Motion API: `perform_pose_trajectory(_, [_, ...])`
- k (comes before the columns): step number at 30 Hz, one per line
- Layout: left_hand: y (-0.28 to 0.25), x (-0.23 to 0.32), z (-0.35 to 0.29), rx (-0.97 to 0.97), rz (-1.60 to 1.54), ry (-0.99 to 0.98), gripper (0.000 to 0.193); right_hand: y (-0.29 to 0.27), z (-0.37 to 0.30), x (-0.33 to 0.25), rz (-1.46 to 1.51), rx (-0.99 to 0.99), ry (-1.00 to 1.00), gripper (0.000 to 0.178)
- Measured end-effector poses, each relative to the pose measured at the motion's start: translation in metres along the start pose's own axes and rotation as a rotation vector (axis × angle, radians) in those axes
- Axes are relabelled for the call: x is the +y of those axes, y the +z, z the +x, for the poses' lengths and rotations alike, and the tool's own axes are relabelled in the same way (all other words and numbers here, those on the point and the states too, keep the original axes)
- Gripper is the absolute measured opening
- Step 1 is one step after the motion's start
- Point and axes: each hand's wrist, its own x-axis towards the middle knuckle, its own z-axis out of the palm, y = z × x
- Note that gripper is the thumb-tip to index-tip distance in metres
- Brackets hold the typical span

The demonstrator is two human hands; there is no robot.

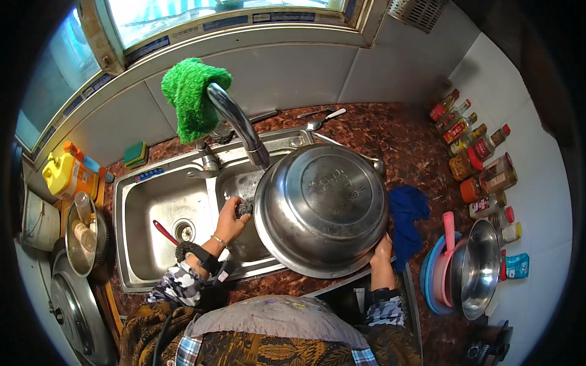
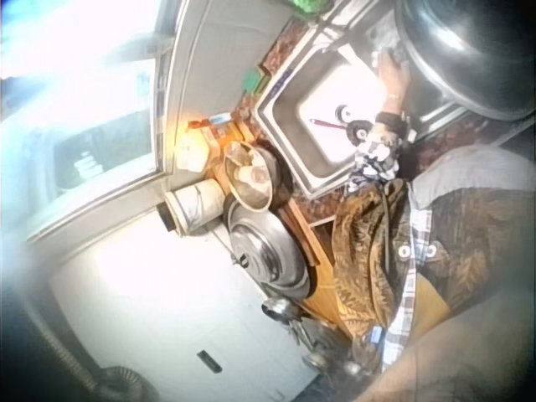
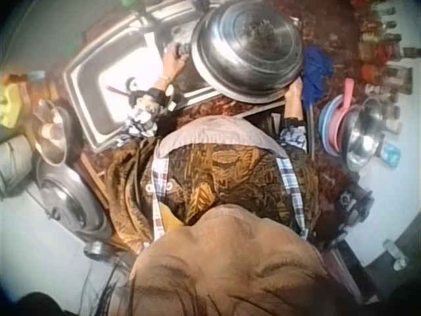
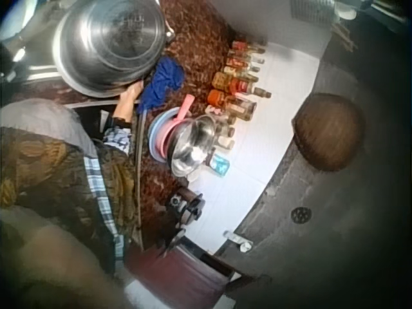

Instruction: The person washes a metal basin and a plastic tub using a scouring pad in a kitchen sink, then moves a container of detergent.

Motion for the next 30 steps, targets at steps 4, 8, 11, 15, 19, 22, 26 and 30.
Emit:
perform_pose_trajectory(4, [-0.012,0.030,-0.024,0.270,-0.009,0.179,0.042,0.021,-0.007,-0.006,0.007,0.022,-0.045,0.041])
perform_pose_trajectory(8, [-0.015,0.058,-0.033,0.317,-0.086,0.281,0.045,0.013,0.002,0.000,-0.048,-0.028,-0.115,0.045])
perform_pose_trajectory(11, [-0.009,0.082,-0.052,0.242,-0.176,0.353,0.048,0.023,-0.002,0.005,-0.024,-0.027,-0.085,0.044])
perform_pose_trajectory(15, [0.015,0.108,-0.064,0.089,-0.228,0.533,0.053,0.041,-0.018,0.008,-0.033,0.044,-0.052,0.044])
perform_pose_trajectory(19, [0.034,0.108,-0.045,0.126,0.016,0.497,0.062,0.036,-0.021,0.005,-0.127,-0.017,-0.183,0.045])
perform_pose_trajectory(22, [0.030,0.092,-0.007,0.155,0.010,0.240,0.050,0.032,-0.008,0.006,-0.112,-0.068,-0.234,0.046])
perform_pose_trajectory(26, [0.011,0.068,0.018,0.115,-0.173,0.143,0.048,0.028,-0.008,0.008,-0.150,-0.031,-0.209,0.048])
perform_pose_trajectory(30, [0.041,0.083,-0.037,0.151,-0.018,0.460,0.056,0.011,-0.004,0.016,-0.158,0.033,-0.171,0.046])
